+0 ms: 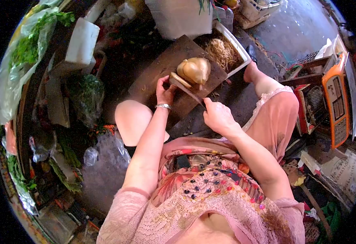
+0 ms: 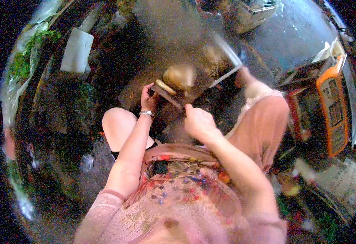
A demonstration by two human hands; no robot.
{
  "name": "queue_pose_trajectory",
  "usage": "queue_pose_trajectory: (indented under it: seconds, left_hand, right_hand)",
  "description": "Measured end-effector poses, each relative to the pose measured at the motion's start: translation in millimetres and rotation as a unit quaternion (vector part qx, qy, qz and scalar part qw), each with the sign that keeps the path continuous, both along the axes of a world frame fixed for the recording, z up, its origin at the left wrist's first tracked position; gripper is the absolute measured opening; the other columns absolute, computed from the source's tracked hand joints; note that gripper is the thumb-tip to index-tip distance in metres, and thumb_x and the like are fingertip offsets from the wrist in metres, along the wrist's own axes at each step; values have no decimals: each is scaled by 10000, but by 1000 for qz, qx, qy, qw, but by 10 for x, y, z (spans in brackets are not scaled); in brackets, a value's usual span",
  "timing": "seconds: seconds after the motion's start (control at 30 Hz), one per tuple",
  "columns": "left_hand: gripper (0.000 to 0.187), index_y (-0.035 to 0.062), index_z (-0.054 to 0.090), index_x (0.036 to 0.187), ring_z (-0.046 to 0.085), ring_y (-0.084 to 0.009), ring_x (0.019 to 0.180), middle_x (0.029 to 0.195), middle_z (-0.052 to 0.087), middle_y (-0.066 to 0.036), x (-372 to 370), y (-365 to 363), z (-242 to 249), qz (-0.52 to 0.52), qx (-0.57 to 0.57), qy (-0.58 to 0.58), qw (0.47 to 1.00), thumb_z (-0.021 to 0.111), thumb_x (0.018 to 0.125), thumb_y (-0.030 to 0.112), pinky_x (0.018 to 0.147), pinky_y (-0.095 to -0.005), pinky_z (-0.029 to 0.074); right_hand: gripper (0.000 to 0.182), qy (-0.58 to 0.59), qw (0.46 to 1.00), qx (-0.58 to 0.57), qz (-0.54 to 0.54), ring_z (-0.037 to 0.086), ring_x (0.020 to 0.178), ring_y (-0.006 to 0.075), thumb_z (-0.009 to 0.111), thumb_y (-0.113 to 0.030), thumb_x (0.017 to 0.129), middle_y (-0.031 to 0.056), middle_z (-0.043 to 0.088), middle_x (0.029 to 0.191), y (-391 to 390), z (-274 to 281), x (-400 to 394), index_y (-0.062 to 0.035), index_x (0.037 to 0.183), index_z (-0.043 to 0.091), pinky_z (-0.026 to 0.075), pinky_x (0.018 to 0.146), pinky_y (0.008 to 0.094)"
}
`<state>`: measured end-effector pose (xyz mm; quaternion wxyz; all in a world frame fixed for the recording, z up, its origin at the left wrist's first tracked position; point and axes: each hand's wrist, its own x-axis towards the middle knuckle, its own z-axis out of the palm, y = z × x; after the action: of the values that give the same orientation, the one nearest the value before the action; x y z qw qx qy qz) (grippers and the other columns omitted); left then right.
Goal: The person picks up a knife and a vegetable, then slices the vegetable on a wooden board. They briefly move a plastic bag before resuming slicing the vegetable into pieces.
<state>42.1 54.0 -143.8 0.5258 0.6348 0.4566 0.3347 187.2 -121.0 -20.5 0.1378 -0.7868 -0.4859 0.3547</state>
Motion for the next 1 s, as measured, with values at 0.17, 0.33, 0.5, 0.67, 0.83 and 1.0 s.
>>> queue_pose_trajectory:
  seconds: [0.17,0.33,0.5,0.67,0.83,1.0]
  left_hand:
    - [412,59,552,1129,523,-151,1012,1056,584,-17,-13,13,-18,-3,39,32,999,732,759,44,920,-287,416]
    - [392,65,540,1135,519,-142,1028,1080,581,-18,-43,75,-340,17,-153,-185,971,635,785,-85,910,-278,431]
    - [412,54,521,1141,532,-154,1021,1114,576,-24,-18,51,-383,57,-215,-218,950,619,782,-122,904,-285,443]
    - [404,37,510,1132,543,-166,1005,1119,578,-37,33,-81,-131,127,-174,-149,965,664,777,-80,897,-281,442]
    - [431,26,514,1145,537,-177,1022,1115,579,-65,40,-74,-54,77,-135,-75,985,726,771,32,900,-292,432]
    - [505,19,523,1135,534,-200,1033,1105,589,-89,-5,25,-237,62,-74,-23,995,785,737,186,930,-313,404]
  right_hand:
    - [335,-8,1000,16,2,616,848,441,488,-96,803,289,630,832,15,-31,5,33,1111,504,478,768,526]
    - [259,-17,999,26,9,616,823,445,480,-81,804,284,625,795,152,-88,13,40,1032,506,480,736,526]
    - [249,-15,1000,26,9,618,809,449,470,-65,800,284,624,787,305,-98,-7,42,1023,503,480,729,530]
    - [230,-16,999,17,31,640,824,435,470,-42,799,272,639,838,498,-112,-19,47,1010,494,511,724,521]
    - [204,-22,999,20,35,635,831,433,473,-48,795,264,635,850,631,-188,6,31,983,490,507,748,518]
    - [215,-13,999,26,32,633,893,414,494,-69,792,252,643,887,824,-330,-1,31,982,509,506,797,496]
